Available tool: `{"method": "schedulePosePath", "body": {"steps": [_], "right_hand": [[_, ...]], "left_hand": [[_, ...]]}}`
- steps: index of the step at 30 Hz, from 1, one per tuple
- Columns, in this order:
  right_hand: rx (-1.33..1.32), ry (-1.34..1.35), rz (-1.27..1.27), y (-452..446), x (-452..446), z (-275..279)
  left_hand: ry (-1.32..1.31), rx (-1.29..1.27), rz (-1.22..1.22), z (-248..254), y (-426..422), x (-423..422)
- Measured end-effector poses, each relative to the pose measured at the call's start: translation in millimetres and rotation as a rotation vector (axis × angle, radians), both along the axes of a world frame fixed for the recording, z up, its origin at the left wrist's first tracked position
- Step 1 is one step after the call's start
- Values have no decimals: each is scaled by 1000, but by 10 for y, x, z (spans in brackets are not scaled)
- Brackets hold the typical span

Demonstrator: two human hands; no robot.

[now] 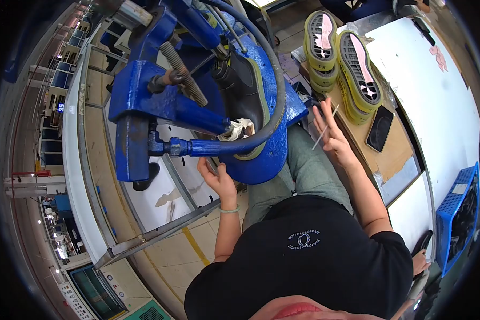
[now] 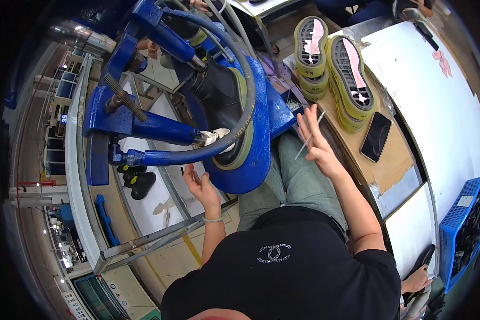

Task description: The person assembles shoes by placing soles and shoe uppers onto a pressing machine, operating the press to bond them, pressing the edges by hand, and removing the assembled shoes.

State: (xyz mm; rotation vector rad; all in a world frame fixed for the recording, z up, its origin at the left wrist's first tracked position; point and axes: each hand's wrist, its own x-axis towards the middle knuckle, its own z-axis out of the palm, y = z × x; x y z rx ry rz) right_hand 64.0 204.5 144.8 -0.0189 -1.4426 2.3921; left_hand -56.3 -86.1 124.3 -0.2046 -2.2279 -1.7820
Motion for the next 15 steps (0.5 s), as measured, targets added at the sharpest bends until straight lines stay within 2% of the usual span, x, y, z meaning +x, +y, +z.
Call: {"method": "schedulePosePath", "body": {"steps": [1, 5, 7, 8, 12, 15], "right_hand": [[-4, -3, -3, -20, -14, -30], [-81, -5, -7, -51, -106, -87], [64, -56, 71, -4, -132, -78], [95, -29, 50, -10, -135, -70], [149, -100, 106, 86, -136, -54], [210, -206, 203, 153, -103, -61]], "left_hand": [[-51, -111, 50, -41, 1, 15], [-135, -106, 18, -218, 139, 41], [-126, -44, 47, -169, 238, 47], [-37, -196, 57, -225, 193, 18], [41, -306, 40, -266, 126, -75], [-69, -162, -42, -212, 46, -210]]}}
